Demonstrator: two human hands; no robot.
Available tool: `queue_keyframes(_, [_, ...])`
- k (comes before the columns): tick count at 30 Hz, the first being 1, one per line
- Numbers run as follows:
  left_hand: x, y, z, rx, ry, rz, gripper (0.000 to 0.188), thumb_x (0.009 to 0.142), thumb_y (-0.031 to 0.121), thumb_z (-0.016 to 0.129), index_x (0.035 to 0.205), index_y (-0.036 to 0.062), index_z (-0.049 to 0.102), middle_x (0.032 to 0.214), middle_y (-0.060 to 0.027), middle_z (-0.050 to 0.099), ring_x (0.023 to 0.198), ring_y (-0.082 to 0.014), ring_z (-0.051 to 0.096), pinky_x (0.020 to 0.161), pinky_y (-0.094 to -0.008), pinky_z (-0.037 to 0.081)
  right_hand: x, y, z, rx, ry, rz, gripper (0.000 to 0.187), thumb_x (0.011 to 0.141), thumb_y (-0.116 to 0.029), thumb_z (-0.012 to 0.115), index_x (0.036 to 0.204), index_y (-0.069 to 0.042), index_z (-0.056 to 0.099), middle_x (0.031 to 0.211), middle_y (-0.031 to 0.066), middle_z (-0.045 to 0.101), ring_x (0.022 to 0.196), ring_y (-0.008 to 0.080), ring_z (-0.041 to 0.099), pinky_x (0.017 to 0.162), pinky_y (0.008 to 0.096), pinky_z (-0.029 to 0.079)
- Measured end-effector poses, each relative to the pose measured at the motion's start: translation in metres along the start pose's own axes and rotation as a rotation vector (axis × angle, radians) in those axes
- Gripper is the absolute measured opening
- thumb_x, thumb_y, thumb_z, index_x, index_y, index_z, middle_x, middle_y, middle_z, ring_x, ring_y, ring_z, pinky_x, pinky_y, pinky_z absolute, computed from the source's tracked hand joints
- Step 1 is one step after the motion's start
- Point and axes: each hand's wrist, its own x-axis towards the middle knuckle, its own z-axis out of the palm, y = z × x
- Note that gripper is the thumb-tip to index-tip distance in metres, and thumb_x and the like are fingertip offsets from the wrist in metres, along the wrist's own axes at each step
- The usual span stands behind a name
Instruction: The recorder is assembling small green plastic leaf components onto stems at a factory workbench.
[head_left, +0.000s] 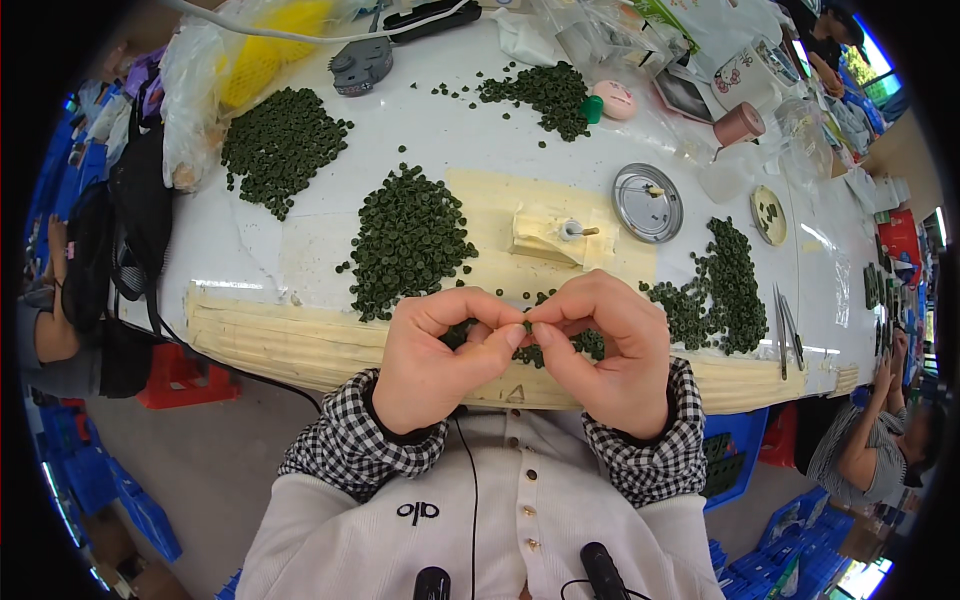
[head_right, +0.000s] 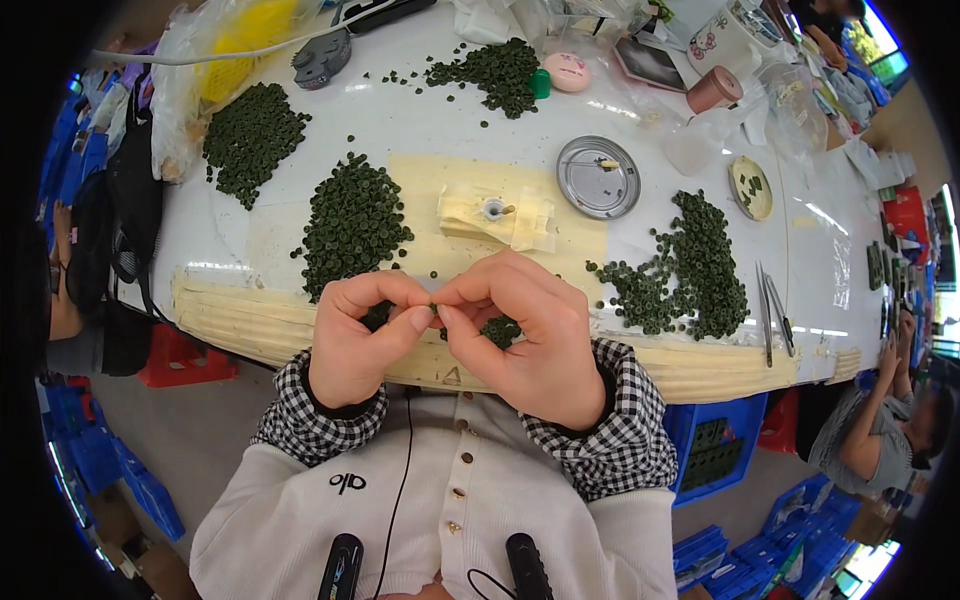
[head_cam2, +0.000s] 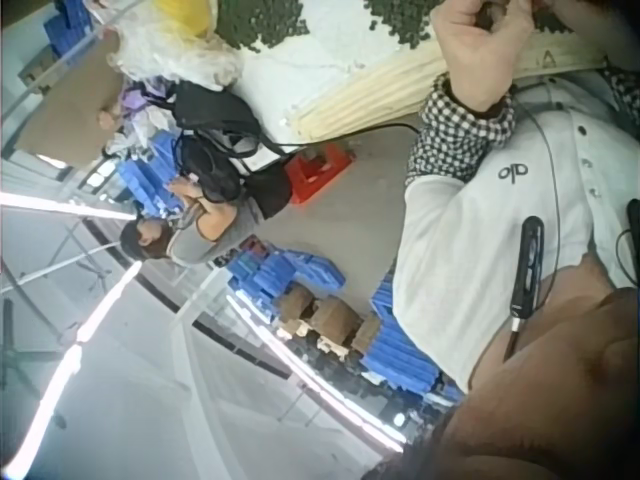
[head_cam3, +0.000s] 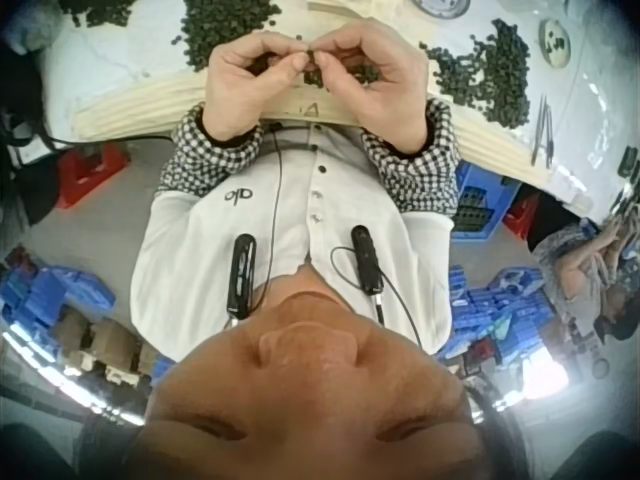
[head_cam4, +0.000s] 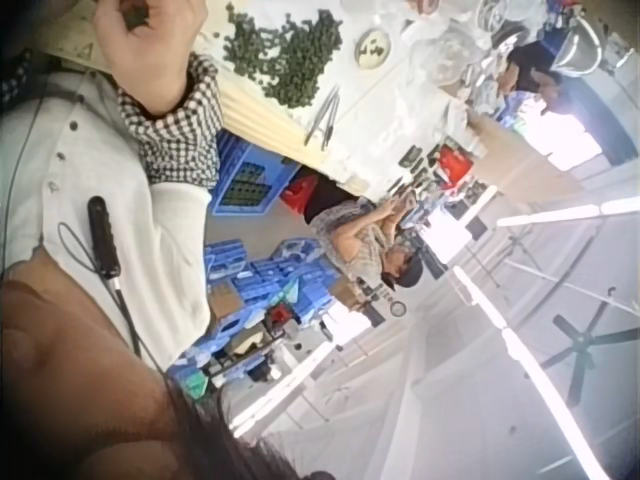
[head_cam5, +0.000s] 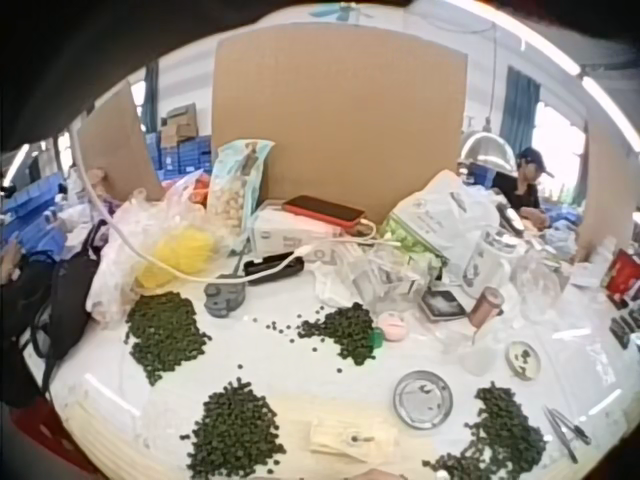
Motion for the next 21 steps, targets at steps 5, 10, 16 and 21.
queue_keyframes(5, [0.001, -0.001, 0.001, -0.029, 0.005, 0.004, 0.007, 0.081, 0.002, 0.063, 0.086, -0.0011, 0.066, 0.072, 0.004, 0.059, 0.061, -0.0002, 0.041, 0.054, -0.0171, 0.035, 0.0, -0.001, 0.002, -0.02, 0.02, -0.012, 0.011, 0.075, 0.006, 0.064, 0.085, 0.004, 0.062, 0.081, 0.0096, 0.061, 0.068, 0.0131, 0.063, 0.06, 0.022, 0.052])
queue_keyframes(10, [0.0, 0.008, 0.002, -0.203, 0.03, -0.133, 0.009, 0.085, 0.006, 0.061, 0.092, 0.0001, 0.064, 0.078, -0.0008, 0.063, 0.059, 0.0001, 0.043, 0.052, -0.0168, 0.034, 0.001, -0.003, 0.005, -0.049, 0.13, 0.01, 0.009, 0.077, 0.006, 0.064, 0.085, 0.003, 0.062, 0.079, 0.0079, 0.061, 0.066, 0.0108, 0.062, 0.057, 0.0217, 0.051])
queue_keyframes(16, [0.006, 0.008, -0.018, -0.644, 0.184, -0.221, 0.014, 0.094, 0.017, 0.051, 0.094, 0.0041, 0.057, 0.076, -0.0026, 0.058, 0.049, -0.0012, 0.03, 0.046, -0.0171, 0.026, 0.001, -0.003, 0.004, -0.308, 0.016, 0.061, 0.006, 0.077, -0.001, 0.066, 0.082, -0.002, 0.063, 0.075, 0.006, 0.059, 0.058, 0.0148, 0.059, 0.049, 0.0251, 0.045])
queue_keyframes(21, [0.005, 0.007, -0.024, -0.9, 0.168, -0.202, 0.016, 0.096, 0.016, 0.043, 0.097, 0.0039, 0.054, 0.079, -0.0048, 0.056, 0.052, -0.0044, 0.032, 0.047, -0.0187, 0.027, 0.002, 0.009, 0.013, -0.554, -0.109, -0.083, 0.009, 0.075, -0.006, 0.068, 0.082, -0.005, 0.063, 0.073, 0.0055, 0.057, 0.058, 0.0204, 0.057, 0.05, 0.0281, 0.046])
